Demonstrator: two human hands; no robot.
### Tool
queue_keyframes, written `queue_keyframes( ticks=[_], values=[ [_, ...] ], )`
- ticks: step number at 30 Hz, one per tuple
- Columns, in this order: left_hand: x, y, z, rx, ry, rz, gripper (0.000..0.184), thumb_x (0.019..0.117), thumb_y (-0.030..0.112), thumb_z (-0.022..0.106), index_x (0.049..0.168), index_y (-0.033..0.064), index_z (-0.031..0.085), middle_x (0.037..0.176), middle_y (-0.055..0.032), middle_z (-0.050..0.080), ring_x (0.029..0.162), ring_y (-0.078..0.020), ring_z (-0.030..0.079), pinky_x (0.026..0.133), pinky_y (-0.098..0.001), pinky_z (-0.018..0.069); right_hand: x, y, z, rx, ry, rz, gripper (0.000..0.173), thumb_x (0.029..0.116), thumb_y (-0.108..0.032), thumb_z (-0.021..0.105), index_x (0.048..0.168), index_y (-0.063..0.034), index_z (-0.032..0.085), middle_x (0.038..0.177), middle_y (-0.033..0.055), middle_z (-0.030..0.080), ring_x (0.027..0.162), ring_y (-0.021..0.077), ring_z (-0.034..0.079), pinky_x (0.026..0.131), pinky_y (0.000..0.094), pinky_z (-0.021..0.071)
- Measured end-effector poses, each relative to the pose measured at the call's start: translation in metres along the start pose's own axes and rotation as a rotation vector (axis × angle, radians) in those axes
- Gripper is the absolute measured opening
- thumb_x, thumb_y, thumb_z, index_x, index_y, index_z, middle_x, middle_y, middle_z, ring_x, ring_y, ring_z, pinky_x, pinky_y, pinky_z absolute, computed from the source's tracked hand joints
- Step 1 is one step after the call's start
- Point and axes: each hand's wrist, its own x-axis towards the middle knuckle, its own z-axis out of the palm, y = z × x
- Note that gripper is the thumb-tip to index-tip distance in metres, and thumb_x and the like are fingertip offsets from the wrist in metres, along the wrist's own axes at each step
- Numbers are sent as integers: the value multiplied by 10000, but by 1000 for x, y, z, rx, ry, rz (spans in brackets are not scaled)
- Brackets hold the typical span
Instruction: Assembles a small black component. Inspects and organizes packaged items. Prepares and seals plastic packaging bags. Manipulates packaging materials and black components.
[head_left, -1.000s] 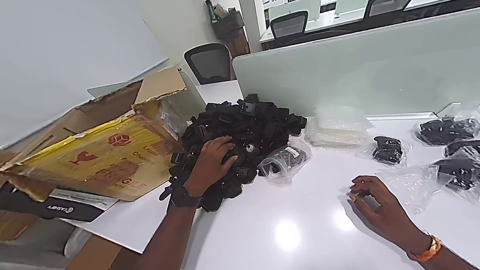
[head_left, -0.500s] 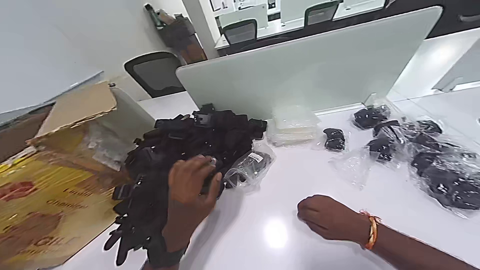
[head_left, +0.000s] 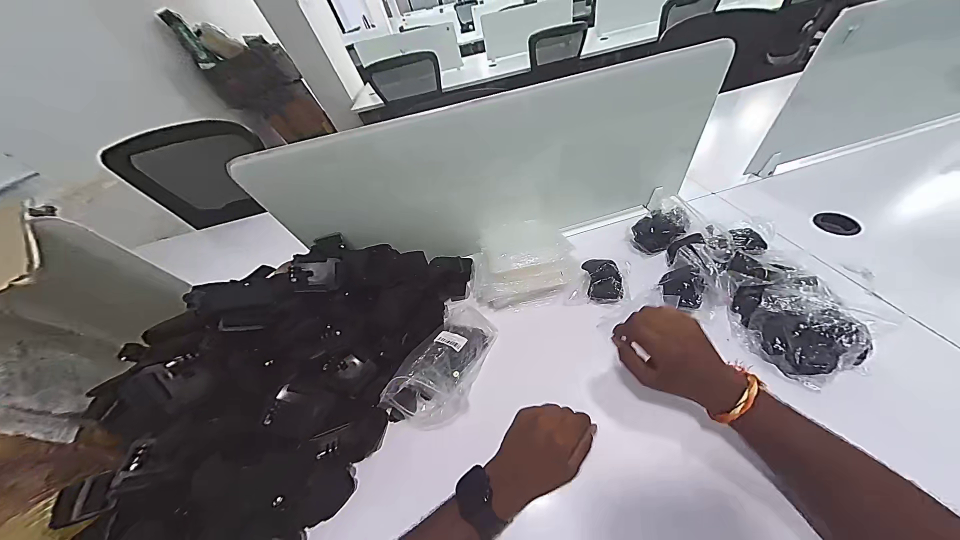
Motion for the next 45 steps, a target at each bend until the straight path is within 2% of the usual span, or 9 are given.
queue_keyframes(
  ticks=[3,7,10,15,20,24,31,41,45],
  values=[
    [-10,3,10,-54,-50,135,279,1021,255,553,814,110,672,628,-8,584,584,-147,622,511,-306,518,4,23,-10,-93,-62,164,350,1008,-378,543,1013,-82,728,928,100,720,880,283,689,742,473,536],
    [-10,-4,3,-96,-58,142,265,1025,254,556,847,106,683,639,-8,591,588,-142,618,521,-296,519,7,18,-17,-200,-521,425,661,830,-612,700,1192,-60,675,1107,184,667,1049,419,628,829,604,503],
    [-11,-13,-2,-95,-32,97,261,1017,251,562,854,102,701,640,-10,601,591,-139,624,529,-290,527,11,9,-14,-239,-732,549,571,846,-404,763,1272,-43,640,1243,240,606,1181,472,560,903,632,471],
    [-13,-18,-2,-89,65,6,243,1013,266,562,960,99,731,685,-7,632,616,-132,628,557,-273,531,6,16,-18,-112,-486,490,196,948,-162,570,1024,-56,716,958,160,693,902,353,686,765,549,540],
    [-6,-18,-7,-284,264,-177,449,939,365,728,1263,70,636,1210,-115,666,1153,-170,628,994,-302,530,8,3,-27,730,-211,409,160,1003,-202,618,1004,-62,695,815,-49,645,681,-16,571,613,168,495],
    [-5,-25,-10,-456,287,-230,773,913,556,701,1441,30,494,1494,-171,514,1433,-257,442,1153,-417,425,12,-10,-16,1263,-202,506,131,967,-94,672,1086,-120,623,871,-63,713,713,57,678,630,239,589],
    [-2,-33,-6,-760,444,-381,764,951,342,693,1511,1,301,1564,-196,405,1349,-281,539,1020,-429,554,-1,-19,15,1382,-96,763,417,940,-63,656,1318,-58,482,999,-2,706,843,108,696,763,280,609],
    [4,-38,-9,-1046,467,-495,259,961,23,668,1197,-48,589,1302,-138,656,945,-167,728,842,-331,628,-11,-22,39,1519,-98,831,181,934,-24,685,1086,-93,616,1020,54,750,841,125,712,735,279,601],
    [3,-41,-8,-1087,452,-489,215,945,-29,662,1159,-53,651,1244,-133,688,876,-168,736,797,-326,639,-14,-22,41,1445,-133,729,257,910,29,672,1147,-65,702,1058,30,742,923,120,704,821,297,607]
  ],
)
